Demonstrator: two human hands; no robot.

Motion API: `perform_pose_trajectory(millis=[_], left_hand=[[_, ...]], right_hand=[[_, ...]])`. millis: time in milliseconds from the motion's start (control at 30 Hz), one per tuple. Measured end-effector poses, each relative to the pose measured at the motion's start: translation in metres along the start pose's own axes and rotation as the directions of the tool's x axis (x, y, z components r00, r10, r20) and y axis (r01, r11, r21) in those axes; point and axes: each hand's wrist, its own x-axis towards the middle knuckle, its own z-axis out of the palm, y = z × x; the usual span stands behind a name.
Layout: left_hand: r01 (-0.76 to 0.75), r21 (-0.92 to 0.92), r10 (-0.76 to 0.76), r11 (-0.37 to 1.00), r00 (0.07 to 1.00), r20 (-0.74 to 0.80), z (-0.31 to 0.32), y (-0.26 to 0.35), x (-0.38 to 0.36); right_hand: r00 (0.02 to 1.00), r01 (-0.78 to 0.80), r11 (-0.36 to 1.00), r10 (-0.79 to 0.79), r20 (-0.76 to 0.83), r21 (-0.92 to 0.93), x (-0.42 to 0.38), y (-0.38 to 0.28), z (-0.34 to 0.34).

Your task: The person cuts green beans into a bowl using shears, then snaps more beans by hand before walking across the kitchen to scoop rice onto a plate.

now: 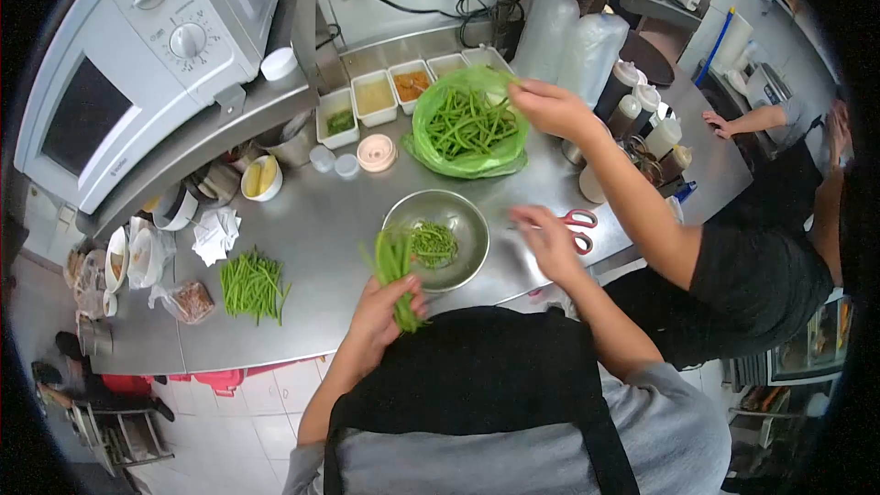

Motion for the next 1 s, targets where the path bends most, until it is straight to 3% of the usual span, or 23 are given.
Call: perform_pose_trajectory(millis=[67, 133, 167, 267, 367, 400, 467, 500, 533, 600, 667, 700, 767, 867, 900, 933, 1000], left_hand=[[-0.046, -0.055, 0.042, 0.997, 0.996, -0.081, -0.019, 0.006, -0.012], [-0.06, -0.107, 0.046, 0.992, 0.991, -0.125, -0.04, 0.012, -0.025], [-0.048, -0.13, 0.032, 0.99, 0.992, -0.126, -0.05, 0.015, -0.031], [-0.035, -0.102, 0.024, 0.994, 0.993, -0.114, -0.072, 0.014, -0.041], [0.037, -0.092, -0.043, 0.995, 0.997, -0.071, -0.086, 0.018, -0.037], [0.082, -0.102, -0.087, 0.991, 0.995, -0.046, -0.089, 0.019, -0.032], [0.166, -0.072, -0.172, 0.983, 0.982, -0.079, -0.103, 0.023, -0.027], [0.17, -0.034, -0.172, 0.985, 0.984, -0.055, -0.098, 0.029, -0.028], [0.165, -0.002, -0.165, 0.986, 0.986, -0.039, -0.091, 0.04, -0.036], [0.162, 0.053, -0.162, 0.985, 0.987, -0.01, -0.096, 0.052, -0.037], [0.174, 0.1, -0.175, 0.98, 0.984, 0.009, -0.112, 0.068, -0.031], [0.189, 0.122, -0.196, 0.974, 0.98, 0.047, -0.116, 0.074, -0.028], [0.208, 0.154, -0.227, 0.966, 0.966, 0.122, -0.116, 0.085, -0.019], [0.154, 0.214, -0.193, 0.965, 0.965, 0.178, -0.106, 0.092, -0.01], [0.123, 0.214, -0.162, 0.969, 0.97, 0.18, -0.102, 0.091, -0.006], [0.128, 0.225, -0.172, 0.966, 0.967, 0.19, -0.097, 0.091, -0.004], [0.135, 0.241, -0.187, 0.961, 0.96, 0.21, -0.083, 0.089, 0.003]], right_hand=[[0.976, -0.065, 0.955, -0.001, -0.22, -0.289, -0.021, 0.053, -0.024], [0.951, -0.088, 0.884, -0.063, -0.303, -0.46, -0.034, 0.068, -0.041], [0.953, -0.153, 0.849, -0.008, -0.302, -0.506, -0.04, 0.076, -0.044], [0.94, -0.113, 0.809, -0.101, -0.325, -0.577, -0.045, 0.096, -0.036], [0.937, -0.285, 0.782, 0.105, -0.334, -0.554, -0.037, 0.098, -0.032], [0.93, -0.229, 0.729, -0.032, -0.366, -0.645, -0.038, 0.096, -0.028], [0.911, -0.25, 0.782, -0.01, -0.412, -0.571, -0.042, 0.041, -0.038], [0.885, -0.201, 0.78, -0.114, -0.451, -0.592, -0.047, 0.042, -0.042], [0.883, -0.194, 0.784, -0.122, -0.452, -0.59, -0.054, 0.024, -0.053], [0.857, -0.227, 0.678, -0.202, -0.474, -0.699, -0.077, 0.006, -0.092], [0.777, -0.471, 0.594, -0.07, -0.625, -0.652, -0.109, -0.016, -0.144], [0.723, -0.54, 0.623, -0.001, -0.691, -0.566, -0.124, -0.039, -0.172], [0.723, -0.576, 0.444, -0.116, -0.681, -0.687, -0.163, -0.054, -0.233], [0.691, -0.67, 0.266, -0.115, -0.713, -0.693, -0.213, -0.069, -0.32], [0.748, -0.656, 0.106, -0.042, -0.663, -0.747, -0.223, -0.089, -0.334], [0.617, -0.77, 0.223, 0.024, -0.787, -0.597, -0.232, -0.088, -0.358], [0.61, -0.787, 0.18, 0.091, -0.787, -0.59, -0.248, -0.086, -0.396]])
